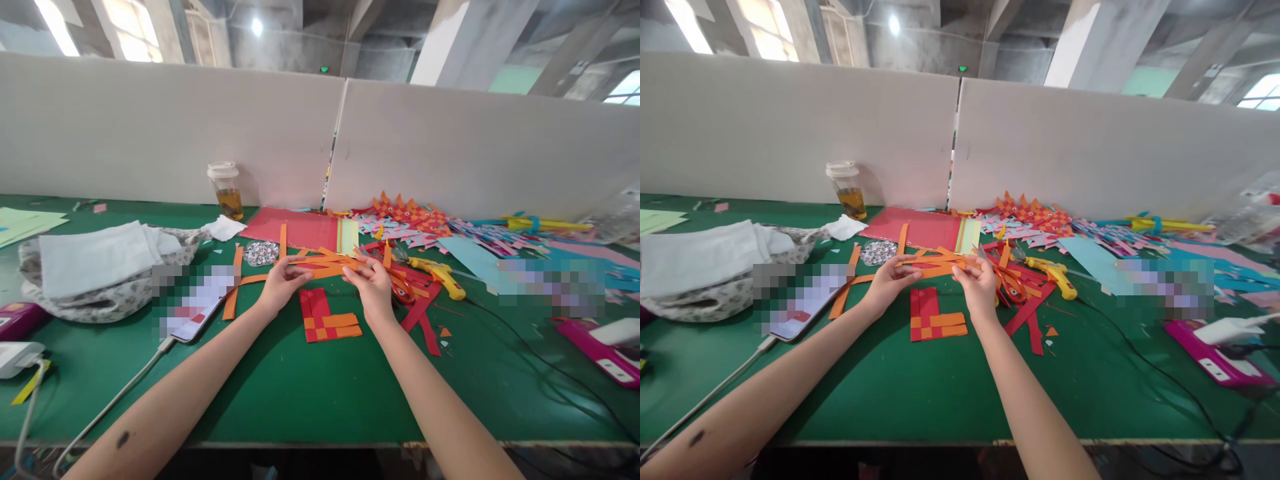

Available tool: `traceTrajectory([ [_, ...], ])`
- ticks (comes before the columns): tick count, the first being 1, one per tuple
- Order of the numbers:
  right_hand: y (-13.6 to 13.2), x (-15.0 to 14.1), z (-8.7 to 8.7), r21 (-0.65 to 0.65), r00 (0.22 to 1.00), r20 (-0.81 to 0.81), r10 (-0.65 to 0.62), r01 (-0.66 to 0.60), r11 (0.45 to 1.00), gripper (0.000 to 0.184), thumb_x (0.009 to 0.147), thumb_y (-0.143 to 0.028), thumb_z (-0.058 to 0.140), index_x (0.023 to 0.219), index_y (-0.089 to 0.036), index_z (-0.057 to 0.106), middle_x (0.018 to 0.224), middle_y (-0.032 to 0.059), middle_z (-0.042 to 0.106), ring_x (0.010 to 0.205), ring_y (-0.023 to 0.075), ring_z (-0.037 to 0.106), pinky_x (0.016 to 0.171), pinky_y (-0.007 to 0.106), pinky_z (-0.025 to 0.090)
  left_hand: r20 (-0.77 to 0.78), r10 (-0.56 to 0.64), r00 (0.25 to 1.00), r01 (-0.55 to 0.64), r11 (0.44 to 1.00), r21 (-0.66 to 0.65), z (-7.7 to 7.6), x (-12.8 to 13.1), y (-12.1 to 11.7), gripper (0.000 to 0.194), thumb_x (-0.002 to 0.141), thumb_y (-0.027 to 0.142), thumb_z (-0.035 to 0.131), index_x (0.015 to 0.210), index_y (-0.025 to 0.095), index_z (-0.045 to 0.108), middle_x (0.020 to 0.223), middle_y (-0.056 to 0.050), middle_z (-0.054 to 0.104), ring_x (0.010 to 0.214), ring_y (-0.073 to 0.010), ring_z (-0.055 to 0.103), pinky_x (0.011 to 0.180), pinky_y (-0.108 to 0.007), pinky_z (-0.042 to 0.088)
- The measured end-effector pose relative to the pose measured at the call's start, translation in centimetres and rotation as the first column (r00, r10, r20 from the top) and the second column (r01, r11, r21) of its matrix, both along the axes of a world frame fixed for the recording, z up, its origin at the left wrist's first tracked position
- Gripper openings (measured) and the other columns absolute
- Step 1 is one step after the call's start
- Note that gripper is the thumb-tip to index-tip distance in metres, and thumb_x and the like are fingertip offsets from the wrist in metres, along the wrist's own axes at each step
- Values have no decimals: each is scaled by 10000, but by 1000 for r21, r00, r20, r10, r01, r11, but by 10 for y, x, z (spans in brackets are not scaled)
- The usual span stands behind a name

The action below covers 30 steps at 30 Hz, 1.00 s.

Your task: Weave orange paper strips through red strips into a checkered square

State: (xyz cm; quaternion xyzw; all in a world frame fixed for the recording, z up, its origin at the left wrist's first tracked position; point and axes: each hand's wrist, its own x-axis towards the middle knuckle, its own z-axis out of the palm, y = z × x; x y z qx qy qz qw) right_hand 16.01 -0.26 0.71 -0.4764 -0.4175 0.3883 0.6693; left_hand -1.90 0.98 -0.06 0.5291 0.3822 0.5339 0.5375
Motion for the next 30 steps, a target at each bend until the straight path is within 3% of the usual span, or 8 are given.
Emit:
traceTrajectory([
  [25, 1, 2, -4, 12, 1000, 1, -6, 6, 1000, 308, 628, -308, 697, 861, -192, 532, 684, -24, 636, 596, 135, 627, 694, 333, 530, 2, 0, 1000, 0, 1000, -4, 1, -1, 0, 342, 602, 331, 720, 872, 157, 605, 719, -44, 686, 735, -183, 645, 736, -314, 493],
  [30, 1, 4, 0, 48, 993, 117, 34, -40, 998, 283, 649, -335, 681, 828, -196, 510, 692, -23, 627, 580, 134, 621, 648, 310, 521, -198, -4, 980, 16, 998, 62, 7, -3, -3, 296, 598, 323, 715, 828, 162, 622, 818, -64, 682, 736, -171, 628, 683, -283, 481],
])
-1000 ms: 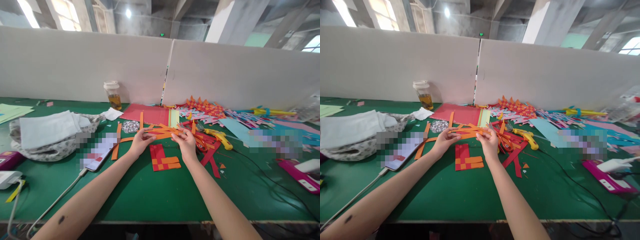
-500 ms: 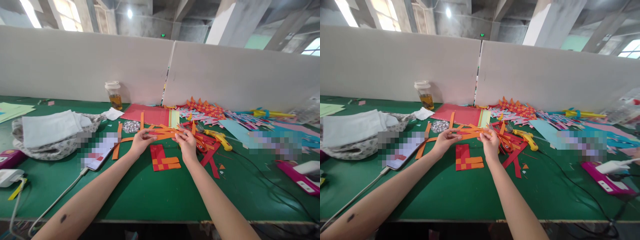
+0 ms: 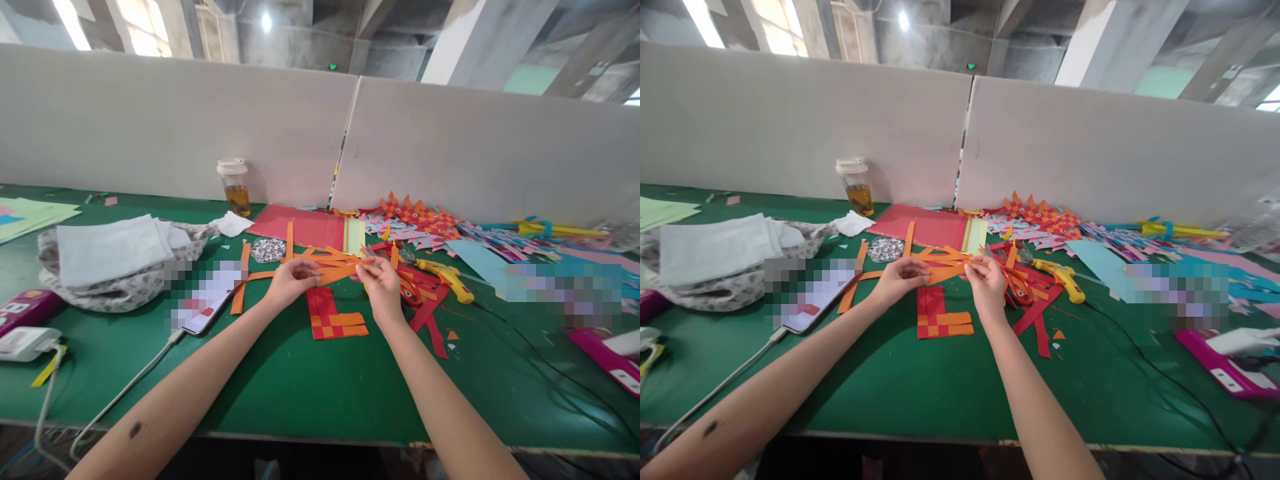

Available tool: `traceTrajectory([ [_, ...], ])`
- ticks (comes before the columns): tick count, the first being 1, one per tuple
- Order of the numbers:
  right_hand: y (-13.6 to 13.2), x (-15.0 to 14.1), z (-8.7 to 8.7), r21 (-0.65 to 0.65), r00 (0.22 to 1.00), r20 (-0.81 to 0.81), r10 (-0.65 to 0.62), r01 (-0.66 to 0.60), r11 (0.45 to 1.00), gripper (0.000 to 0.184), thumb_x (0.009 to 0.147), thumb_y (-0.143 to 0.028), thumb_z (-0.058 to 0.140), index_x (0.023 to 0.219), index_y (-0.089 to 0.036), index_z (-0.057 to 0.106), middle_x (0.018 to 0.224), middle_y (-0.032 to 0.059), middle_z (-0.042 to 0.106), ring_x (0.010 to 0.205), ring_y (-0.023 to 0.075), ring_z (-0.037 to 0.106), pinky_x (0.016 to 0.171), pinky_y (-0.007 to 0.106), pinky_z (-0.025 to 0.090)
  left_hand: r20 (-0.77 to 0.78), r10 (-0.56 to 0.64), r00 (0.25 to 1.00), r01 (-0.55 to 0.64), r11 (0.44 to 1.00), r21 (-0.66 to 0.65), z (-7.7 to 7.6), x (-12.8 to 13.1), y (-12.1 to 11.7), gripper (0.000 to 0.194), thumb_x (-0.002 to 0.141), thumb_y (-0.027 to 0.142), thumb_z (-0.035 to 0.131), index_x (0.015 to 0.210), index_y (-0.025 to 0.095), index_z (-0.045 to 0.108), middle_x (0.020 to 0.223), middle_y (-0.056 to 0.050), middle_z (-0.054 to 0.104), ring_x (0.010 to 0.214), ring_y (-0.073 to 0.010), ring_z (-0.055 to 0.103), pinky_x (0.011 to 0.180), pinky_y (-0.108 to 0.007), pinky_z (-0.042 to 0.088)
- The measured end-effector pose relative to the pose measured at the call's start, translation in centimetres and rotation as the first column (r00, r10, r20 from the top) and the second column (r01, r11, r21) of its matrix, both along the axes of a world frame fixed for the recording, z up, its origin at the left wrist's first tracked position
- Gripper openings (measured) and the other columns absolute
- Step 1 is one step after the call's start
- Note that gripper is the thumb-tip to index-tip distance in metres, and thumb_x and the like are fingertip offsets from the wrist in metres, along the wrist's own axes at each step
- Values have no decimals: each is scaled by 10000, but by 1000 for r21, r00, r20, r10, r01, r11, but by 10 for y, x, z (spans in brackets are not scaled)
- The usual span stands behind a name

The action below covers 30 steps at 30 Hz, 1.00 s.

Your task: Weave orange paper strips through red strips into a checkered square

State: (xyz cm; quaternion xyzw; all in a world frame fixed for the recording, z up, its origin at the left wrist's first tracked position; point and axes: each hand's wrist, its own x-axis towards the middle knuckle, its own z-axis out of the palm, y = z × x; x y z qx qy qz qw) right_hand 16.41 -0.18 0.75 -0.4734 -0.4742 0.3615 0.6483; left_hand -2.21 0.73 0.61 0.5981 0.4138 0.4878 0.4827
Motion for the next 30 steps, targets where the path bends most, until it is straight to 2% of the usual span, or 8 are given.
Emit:
traceTrajectory([
  [4, -6, -4, 5, 63, 968, 202, 149, -165, 984, 236, 721, -350, 620, 876, -216, 502, 740, 7, 651, 691, 164, 634, 666, 315, 513, -211, -8, 977, 24, 997, 72, 4, 3, -6, 312, 607, 375, 697, 855, 190, 657, 934, -56, 669, 752, -159, 604, 645, -256, 458],
  [10, -10, -9, 1, 18, 902, 350, 251, -274, 962, 263, 767, -357, 566, 975, -212, 494, 765, 23, 657, 701, 166, 633, 662, 318, 509, -224, -151, 963, 160, 987, 22, 2, 9, -10, 244, 655, 411, 643, 640, 167, 661, 612, -28, 642, 523, -117, 532, 494, -228, 381],
  [14, -1, 6, -1, 76, 909, 414, -56, 26, 997, 212, 802, -352, 486, 943, -193, 485, 824, 56, 652, 635, 158, 618, 622, 321, 509, -18, -168, 986, 166, 981, -105, 1, 7, -8, 232, 614, 391, 688, 646, 163, 658, 624, -30, 642, 538, -109, 535, 502, -218, 376],
  [16, 1, 19, 3, 128, 746, 594, -301, 282, 951, 176, 804, -278, 454, 948, -185, 494, 888, 81, 644, 750, 190, 620, 675, 344, 494, 103, -101, 989, 118, 978, -169, 1, 5, -6, 240, 602, 393, 701, 661, 165, 656, 629, -22, 635, 538, -95, 525, 493, -206, 367],
  [18, 1, 32, 7, 145, 458, 802, -382, 472, 869, 235, 757, -205, 468, 988, -175, 502, 976, 116, 620, 899, 254, 584, 716, 389, 468, 185, -11, 983, 53, 973, -226, 1, 3, -4, 263, 584, 403, 714, 686, 168, 656, 639, -13, 625, 533, -81, 511, 471, -192, 352],
  [19, 0, 38, 9, 122, 332, 879, -343, 538, 834, 281, 733, -194, 481, 1011, -164, 503, 1007, 139, 604, 952, 289, 557, 717, 407, 458, 210, 30, 977, 23, 968, -249, 1, 2, -3, 278, 576, 410, 719, 701, 169, 657, 648, -12, 622, 537, -78, 509, 462, -186, 345],
  [21, -1, 46, 13, 21, 212, 958, -195, 625, 780, 343, 707, -221, 506, 1040, -137, 505, 1013, 170, 589, 986, 331, 526, 697, 414, 449, 237, 94, 967, -26, 961, -274, 1, 0, -1, 305, 566, 424, 723, 727, 173, 660, 669, -11, 617, 560, -78, 515, 457, -176, 344],
  [30, -2, 54, 13, -141, 223, 975, 3, 609, 781, 449, 736, -452, 444, 1049, -145, 542, 1046, 154, 549, 977, 294, 527, 734, 366, 414, 436, 247, 865, -102, 939, -329, 9, 20, -2, 336, 515, 394, 757, 745, 169, 660, 715, -15, 629, 643, -104, 570, 511, -183, 415],
])
